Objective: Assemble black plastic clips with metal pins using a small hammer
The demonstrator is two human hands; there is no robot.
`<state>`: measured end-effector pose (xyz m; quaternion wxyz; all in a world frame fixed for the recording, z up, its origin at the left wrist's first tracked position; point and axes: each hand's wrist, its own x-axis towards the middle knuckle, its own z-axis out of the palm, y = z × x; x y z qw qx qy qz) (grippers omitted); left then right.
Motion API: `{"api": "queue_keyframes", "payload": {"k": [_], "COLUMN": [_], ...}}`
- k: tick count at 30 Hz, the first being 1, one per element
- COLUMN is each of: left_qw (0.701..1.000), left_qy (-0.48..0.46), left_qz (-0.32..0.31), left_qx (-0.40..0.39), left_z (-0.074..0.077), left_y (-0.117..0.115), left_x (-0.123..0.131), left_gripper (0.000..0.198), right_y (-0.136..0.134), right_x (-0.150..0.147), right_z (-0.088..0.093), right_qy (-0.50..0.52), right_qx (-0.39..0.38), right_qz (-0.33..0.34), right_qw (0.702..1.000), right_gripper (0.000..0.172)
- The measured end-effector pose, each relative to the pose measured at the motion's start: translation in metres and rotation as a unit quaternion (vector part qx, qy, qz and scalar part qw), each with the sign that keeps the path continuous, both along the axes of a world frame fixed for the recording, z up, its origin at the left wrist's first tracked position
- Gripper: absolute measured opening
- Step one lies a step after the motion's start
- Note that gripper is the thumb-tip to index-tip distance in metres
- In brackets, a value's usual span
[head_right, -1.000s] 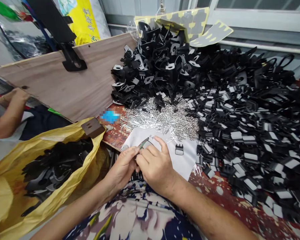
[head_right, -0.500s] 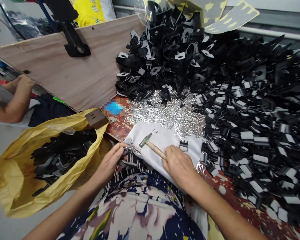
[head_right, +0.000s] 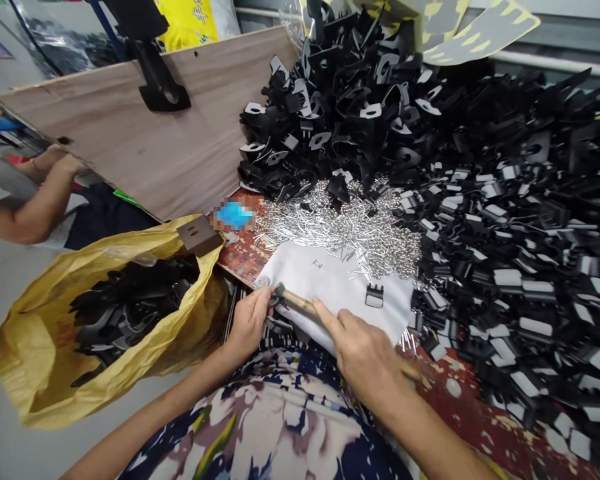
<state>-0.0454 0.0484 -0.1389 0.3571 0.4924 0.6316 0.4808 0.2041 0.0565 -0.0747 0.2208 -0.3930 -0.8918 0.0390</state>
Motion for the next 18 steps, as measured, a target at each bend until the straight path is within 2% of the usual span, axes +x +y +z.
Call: {"api": "queue_keyframes", "payload": {"k": [2,6,9,12,15,18], "left_qw": [1.0,1.0,1.0,1.0,1.0,0.999], "left_qy": [-0.006,0.0,0.007,0.014,0.011,0.005], "left_qz": [0.0,-0.01,-0.001,-0.004,-0.021,-0.032], "left_qx": [0.0,0.01,0.012,0.008,0.011,0.012], "left_z": [-0.003,-0.005,-0.005,-0.005,-0.004,0.007], "left_y": [0.001,0.001,-0.002,-0.003,0.0,-0.001], "left_x": [0.0,-0.001,-0.002,-0.002,-0.002,-0.006], "left_gripper": [0.042,0.043,0.043,0.045,0.048,0.046], "right_y": [0.0,-0.003,-0.003,0.002,0.009,0.015], "right_x": [-0.001,0.003,0.001,-0.002,-0.001,-0.001], "right_z": [-0.005,-0.003,-0.005,-0.008,-0.002,0.003], "right_qy": [-0.028,0.048,0.011,-0.051,-0.023,-0.006], "right_qx": [-0.017,0.005,0.007,-0.055,-0.12,-0.154], "right_qz": [0.0,-0.023,-0.011,-0.002,-0.008,-0.024], "right_qw": [0.999,0.999,1.0,0.997,0.992,0.988], "right_gripper": [0.06,0.068,0.065,0.058,0.053,0.047]}}
